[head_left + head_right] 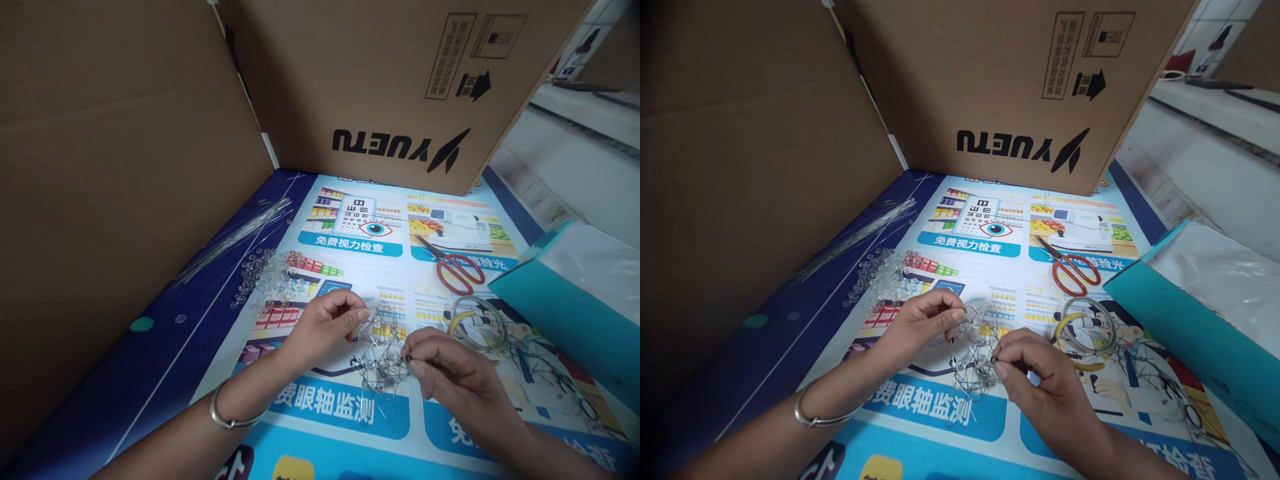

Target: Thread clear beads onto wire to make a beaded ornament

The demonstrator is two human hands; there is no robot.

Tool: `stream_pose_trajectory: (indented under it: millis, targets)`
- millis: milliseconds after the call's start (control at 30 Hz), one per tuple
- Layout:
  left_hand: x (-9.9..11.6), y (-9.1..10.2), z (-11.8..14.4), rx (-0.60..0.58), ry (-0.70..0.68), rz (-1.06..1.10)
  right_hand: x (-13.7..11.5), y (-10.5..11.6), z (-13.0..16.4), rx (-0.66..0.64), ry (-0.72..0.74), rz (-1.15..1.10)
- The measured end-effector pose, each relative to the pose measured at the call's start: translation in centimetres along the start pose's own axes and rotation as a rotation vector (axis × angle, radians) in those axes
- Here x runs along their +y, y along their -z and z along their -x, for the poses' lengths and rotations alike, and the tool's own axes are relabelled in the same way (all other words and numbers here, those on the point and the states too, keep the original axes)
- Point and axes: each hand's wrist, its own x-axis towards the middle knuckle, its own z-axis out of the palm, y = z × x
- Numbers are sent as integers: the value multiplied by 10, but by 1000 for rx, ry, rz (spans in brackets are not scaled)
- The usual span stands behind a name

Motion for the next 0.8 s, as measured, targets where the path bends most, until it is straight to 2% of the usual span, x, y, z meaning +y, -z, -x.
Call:
stream_pose_trajectory:
  millis: [133, 367, 633, 800]
  targets:
    - [-3, 0, 1, 29, 0, 5, -3, -1, -1, 12, 19, 23]
    - [-7, 1, 5, 8, -32, -55, -2, -3, 2, 23, 80, 63]
    - [-10, 3, 6, -8, -161, -157, 6, -10, 12, 11, 179, 159]
    - [-10, 5, 5, -82, -254, -143, 7, -10, 12, 6, 232, 205]
